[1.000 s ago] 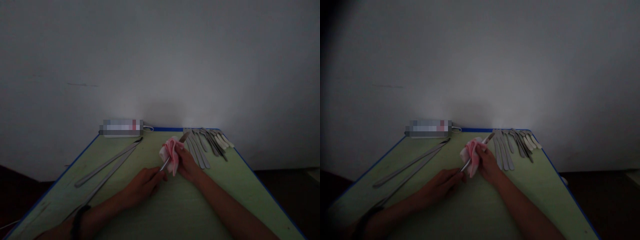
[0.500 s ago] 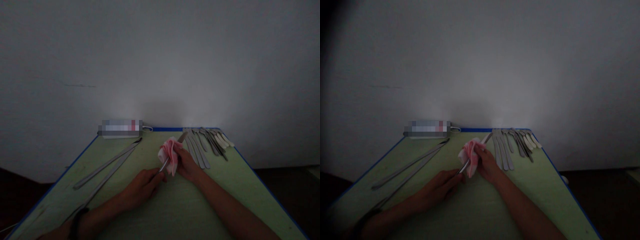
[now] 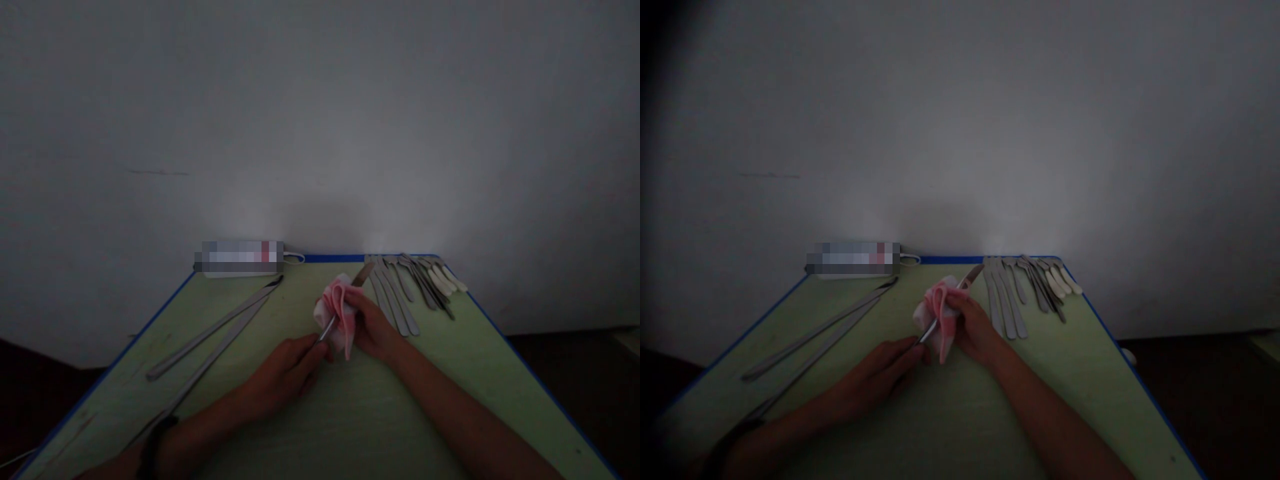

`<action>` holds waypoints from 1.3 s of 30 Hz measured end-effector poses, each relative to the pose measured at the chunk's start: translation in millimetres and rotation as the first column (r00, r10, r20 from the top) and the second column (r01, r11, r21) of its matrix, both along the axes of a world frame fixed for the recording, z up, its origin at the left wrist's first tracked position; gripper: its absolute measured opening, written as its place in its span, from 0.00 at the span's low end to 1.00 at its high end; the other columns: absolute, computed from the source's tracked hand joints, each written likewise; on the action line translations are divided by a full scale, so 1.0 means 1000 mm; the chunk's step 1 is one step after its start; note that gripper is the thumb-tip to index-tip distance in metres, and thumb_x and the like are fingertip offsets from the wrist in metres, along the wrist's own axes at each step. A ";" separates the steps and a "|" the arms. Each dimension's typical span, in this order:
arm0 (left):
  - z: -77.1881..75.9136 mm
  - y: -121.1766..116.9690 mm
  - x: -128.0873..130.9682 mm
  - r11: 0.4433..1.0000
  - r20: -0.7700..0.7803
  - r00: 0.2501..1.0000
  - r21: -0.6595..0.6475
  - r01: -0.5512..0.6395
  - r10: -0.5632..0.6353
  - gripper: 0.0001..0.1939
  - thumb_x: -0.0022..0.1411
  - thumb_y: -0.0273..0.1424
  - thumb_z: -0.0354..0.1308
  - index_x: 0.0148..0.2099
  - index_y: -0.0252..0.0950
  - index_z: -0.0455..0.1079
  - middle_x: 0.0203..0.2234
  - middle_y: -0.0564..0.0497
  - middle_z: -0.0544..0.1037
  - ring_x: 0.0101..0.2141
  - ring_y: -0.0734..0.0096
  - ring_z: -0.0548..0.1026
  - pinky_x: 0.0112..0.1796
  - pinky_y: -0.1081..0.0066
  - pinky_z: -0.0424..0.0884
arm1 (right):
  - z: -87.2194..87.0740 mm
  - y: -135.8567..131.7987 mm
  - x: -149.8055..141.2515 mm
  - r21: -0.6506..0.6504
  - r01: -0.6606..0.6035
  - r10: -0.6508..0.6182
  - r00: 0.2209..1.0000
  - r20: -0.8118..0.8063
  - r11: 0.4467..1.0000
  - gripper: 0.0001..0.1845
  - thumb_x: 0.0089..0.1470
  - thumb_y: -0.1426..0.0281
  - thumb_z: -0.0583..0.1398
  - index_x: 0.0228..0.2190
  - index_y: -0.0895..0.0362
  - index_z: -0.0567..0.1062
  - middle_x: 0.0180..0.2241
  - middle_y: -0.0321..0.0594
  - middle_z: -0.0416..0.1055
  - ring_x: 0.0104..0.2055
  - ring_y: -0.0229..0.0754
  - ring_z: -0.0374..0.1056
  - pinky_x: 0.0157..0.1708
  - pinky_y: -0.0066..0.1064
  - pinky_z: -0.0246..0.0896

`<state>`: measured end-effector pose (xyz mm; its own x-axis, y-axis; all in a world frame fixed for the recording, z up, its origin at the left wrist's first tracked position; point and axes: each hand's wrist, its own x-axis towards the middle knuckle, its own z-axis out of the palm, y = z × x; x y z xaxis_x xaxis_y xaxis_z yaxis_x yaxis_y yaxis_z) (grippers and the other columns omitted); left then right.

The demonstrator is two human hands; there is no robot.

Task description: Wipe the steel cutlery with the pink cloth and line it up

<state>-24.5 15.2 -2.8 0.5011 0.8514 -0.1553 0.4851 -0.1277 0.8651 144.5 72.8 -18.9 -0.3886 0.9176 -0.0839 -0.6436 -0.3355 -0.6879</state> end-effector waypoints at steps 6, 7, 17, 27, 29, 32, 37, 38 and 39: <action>0.002 0.000 0.000 1.000 -0.016 1.000 0.008 -0.001 0.001 0.19 0.67 0.42 0.41 0.36 0.35 0.66 0.17 0.59 0.64 0.20 0.77 0.63 0.23 0.77 0.59 | -0.003 0.001 0.000 -0.017 -0.010 0.010 0.999 -0.031 1.000 0.08 0.48 0.69 0.61 0.33 0.59 0.75 0.32 0.39 0.74 0.35 0.38 0.68 0.38 0.29 0.61; 0.003 0.000 0.000 1.000 -0.020 1.000 0.008 0.002 -0.002 0.19 0.67 0.42 0.41 0.36 0.35 0.66 0.17 0.59 0.65 0.20 0.77 0.63 0.23 0.77 0.59 | -0.003 0.001 0.000 -0.018 -0.016 0.016 0.999 -0.033 1.000 0.09 0.48 0.69 0.61 0.33 0.59 0.75 0.32 0.39 0.74 0.35 0.38 0.68 0.38 0.29 0.61; 0.003 0.000 -0.001 1.000 -0.004 1.000 -0.023 0.005 -0.005 0.20 0.66 0.44 0.40 0.36 0.35 0.66 0.18 0.59 0.65 0.20 0.77 0.63 0.23 0.77 0.59 | -0.003 0.003 0.002 -0.044 -0.056 0.053 0.996 -0.074 0.997 0.06 0.47 0.69 0.58 0.29 0.58 0.73 0.26 0.36 0.71 0.26 0.36 0.65 0.25 0.26 0.59; 0.001 0.001 0.000 0.999 -0.001 1.000 -0.034 -0.020 0.020 0.20 0.66 0.44 0.40 0.34 0.35 0.65 0.17 0.59 0.64 0.20 0.76 0.63 0.23 0.76 0.59 | 0.001 0.002 0.005 0.029 -0.090 0.091 0.994 -0.059 0.996 0.09 0.45 0.68 0.56 0.19 0.59 0.71 0.16 0.35 0.64 0.18 0.35 0.57 0.18 0.26 0.55; -0.002 0.000 0.000 0.998 0.035 0.998 -0.038 -0.044 0.045 0.21 0.67 0.44 0.39 0.33 0.36 0.64 0.16 0.59 0.62 0.19 0.76 0.62 0.22 0.76 0.58 | 0.001 0.002 0.005 0.066 -0.118 0.123 0.989 -0.080 0.991 0.11 0.45 0.66 0.56 0.19 0.59 0.72 0.16 0.36 0.64 0.18 0.35 0.57 0.19 0.27 0.55; -0.007 0.000 0.000 0.995 0.088 0.991 -0.038 -0.096 0.099 0.22 0.67 0.45 0.37 0.32 0.36 0.62 0.16 0.59 0.61 0.19 0.76 0.61 0.22 0.76 0.58 | 0.002 0.001 0.004 0.086 -0.114 0.123 0.986 -0.110 0.990 0.12 0.47 0.63 0.57 0.21 0.58 0.72 0.18 0.35 0.65 0.21 0.36 0.58 0.22 0.28 0.57; -0.005 0.002 0.001 0.995 0.068 0.994 -0.039 -0.087 0.090 0.21 0.67 0.44 0.37 0.31 0.36 0.61 0.18 0.58 0.62 0.20 0.76 0.61 0.22 0.76 0.58 | -0.001 -0.002 0.000 0.075 -0.022 0.020 0.999 0.029 0.997 0.13 0.48 0.60 0.62 0.29 0.57 0.75 0.23 0.35 0.69 0.25 0.36 0.62 0.27 0.27 0.58; -0.004 0.002 0.001 0.998 0.042 0.997 -0.023 -0.062 0.063 0.20 0.67 0.44 0.38 0.31 0.36 0.61 0.18 0.58 0.63 0.20 0.76 0.61 0.23 0.76 0.59 | -0.002 -0.002 -0.001 0.073 -0.010 0.005 0.998 0.067 0.997 0.13 0.46 0.60 0.63 0.30 0.57 0.75 0.24 0.36 0.70 0.26 0.36 0.63 0.27 0.27 0.59; -0.003 0.002 0.001 0.999 0.012 0.999 0.001 -0.038 0.038 0.20 0.67 0.43 0.39 0.31 0.36 0.61 0.19 0.58 0.64 0.20 0.76 0.62 0.24 0.75 0.60 | -0.004 -0.002 -0.001 0.066 0.001 -0.007 0.996 0.094 0.998 0.13 0.45 0.61 0.64 0.30 0.58 0.75 0.26 0.37 0.71 0.27 0.36 0.64 0.28 0.27 0.59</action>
<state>-23.5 17.0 -5.7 0.4699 0.8701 -0.1485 0.4791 -0.1101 0.8708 143.2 70.5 -22.5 -0.3780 0.9239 -0.0592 -0.5760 -0.2848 -0.7662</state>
